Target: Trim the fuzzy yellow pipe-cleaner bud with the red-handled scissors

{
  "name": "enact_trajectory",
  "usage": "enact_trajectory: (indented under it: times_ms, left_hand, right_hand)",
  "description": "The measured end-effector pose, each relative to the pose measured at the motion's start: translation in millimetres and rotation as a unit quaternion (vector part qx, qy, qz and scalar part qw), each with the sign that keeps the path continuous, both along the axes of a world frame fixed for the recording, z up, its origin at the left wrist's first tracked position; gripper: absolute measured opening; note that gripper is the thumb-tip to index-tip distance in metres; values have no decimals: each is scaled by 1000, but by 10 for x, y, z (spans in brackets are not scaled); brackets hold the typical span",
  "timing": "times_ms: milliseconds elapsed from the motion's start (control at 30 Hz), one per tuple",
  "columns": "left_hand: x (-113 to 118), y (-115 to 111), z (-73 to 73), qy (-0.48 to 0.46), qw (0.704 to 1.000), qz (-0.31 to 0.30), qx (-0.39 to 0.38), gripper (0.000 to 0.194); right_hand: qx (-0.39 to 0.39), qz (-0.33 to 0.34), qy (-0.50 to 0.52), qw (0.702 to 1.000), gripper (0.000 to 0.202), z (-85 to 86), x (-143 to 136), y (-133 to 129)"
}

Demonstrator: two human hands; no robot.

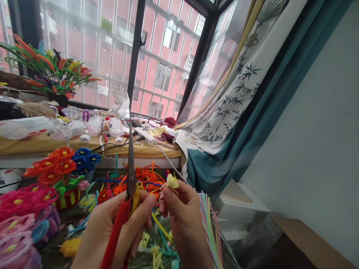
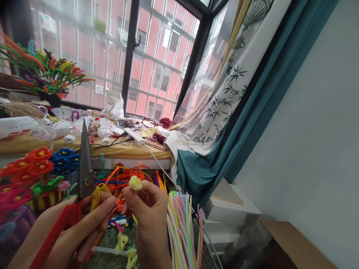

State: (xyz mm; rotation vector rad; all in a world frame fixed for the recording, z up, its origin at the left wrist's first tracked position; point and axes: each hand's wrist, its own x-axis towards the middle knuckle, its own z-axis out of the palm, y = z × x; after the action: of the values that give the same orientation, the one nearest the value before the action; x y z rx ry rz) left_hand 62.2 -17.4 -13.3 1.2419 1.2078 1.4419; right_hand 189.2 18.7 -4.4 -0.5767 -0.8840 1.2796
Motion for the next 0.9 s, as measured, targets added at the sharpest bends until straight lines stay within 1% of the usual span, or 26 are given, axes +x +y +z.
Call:
enact_trajectory:
  times_ms: [67,167,267,367,467,567,667,700,800,900]
  left_hand:
    - [-27,50,-107,1,1000,0,14,58]
    - [-60,122,-243,9,1000,4,21,52]
    - [-75,177,-298,14,1000,7,18,52]
    - [-81,214,-279,16,1000,11,3,56]
    - [-87,229,-220,27,999,2,-32,70]
    - [-91,214,-151,36,998,-18,-55,84]
    - [-91,180,-109,30,997,-35,-67,83]
    - [-90,171,-105,26,997,-39,-69,83]
    - [-79,164,-110,20,995,-60,-72,84]
    - [-58,167,-95,22,993,-80,-79,80]
  right_hand:
    - [0,7,-13,1000,42,0,2,-11]
    - [13,40,-50,998,31,-10,29,-24]
    - [22,68,-75,995,24,-39,60,-15]
    - [20,46,-60,997,27,-77,77,19]
    - [18,10,-27,999,35,-92,89,57]
    - [21,-9,-2,1000,40,-78,114,73]
    - [30,-4,11,999,49,-51,148,61]
    - [33,-3,7,999,49,-43,158,55]
    - [30,-30,-24,999,41,-26,178,39]
    - [22,-67,-55,996,39,-25,189,37]
